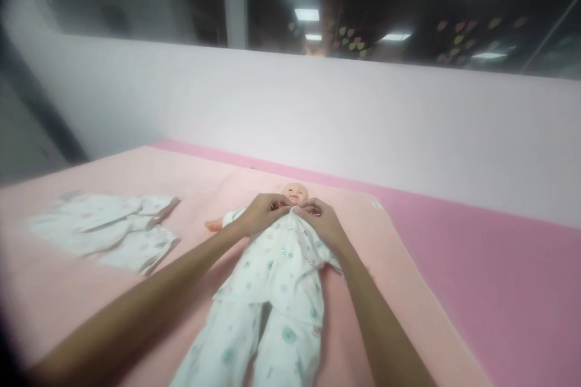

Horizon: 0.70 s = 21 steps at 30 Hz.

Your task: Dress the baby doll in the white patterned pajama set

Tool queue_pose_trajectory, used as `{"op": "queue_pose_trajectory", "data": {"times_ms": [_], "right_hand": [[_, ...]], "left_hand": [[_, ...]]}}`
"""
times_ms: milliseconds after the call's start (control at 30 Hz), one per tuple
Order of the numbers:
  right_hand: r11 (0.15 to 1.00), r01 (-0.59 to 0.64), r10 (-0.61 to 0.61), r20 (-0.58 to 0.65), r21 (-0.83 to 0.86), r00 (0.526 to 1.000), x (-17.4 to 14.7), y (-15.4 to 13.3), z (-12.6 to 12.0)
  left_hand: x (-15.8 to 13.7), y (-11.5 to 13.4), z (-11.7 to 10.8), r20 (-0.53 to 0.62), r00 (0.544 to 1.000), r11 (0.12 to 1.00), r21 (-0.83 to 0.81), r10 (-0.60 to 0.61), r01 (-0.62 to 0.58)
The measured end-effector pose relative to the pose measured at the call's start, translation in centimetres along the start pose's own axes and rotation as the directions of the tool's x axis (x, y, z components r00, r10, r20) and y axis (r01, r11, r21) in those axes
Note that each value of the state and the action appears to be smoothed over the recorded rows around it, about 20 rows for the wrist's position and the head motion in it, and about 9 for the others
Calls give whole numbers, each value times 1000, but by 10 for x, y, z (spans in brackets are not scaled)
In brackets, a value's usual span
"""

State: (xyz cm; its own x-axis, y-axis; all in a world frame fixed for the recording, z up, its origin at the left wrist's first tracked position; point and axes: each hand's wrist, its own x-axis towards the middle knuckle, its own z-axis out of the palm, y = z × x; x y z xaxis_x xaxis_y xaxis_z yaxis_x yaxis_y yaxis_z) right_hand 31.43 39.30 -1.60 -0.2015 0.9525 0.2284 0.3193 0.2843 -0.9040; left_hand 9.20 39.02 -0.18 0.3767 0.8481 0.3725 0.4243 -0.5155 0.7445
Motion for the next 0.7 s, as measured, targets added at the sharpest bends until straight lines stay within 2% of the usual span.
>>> {"op": "queue_pose_trajectory", "data": {"times_ms": [167,267,367,700], "right_hand": [[998,10,-7,52,-56,999,2,1,-1],[994,48,-42,63,-100,997,4,2,-2],[992,52,-46,53,-115,998,5,2,-3],[997,-31,23,122,71,992,1,5,-7]], "left_hand": [[-5,6,0,18,997,995,-58,-76,77],[-5,9,7,-41,988,982,-120,-150,144],[-4,9,13,-99,981,980,-124,-166,153],[1,-4,22,-173,970,983,-102,-169,153]]}}
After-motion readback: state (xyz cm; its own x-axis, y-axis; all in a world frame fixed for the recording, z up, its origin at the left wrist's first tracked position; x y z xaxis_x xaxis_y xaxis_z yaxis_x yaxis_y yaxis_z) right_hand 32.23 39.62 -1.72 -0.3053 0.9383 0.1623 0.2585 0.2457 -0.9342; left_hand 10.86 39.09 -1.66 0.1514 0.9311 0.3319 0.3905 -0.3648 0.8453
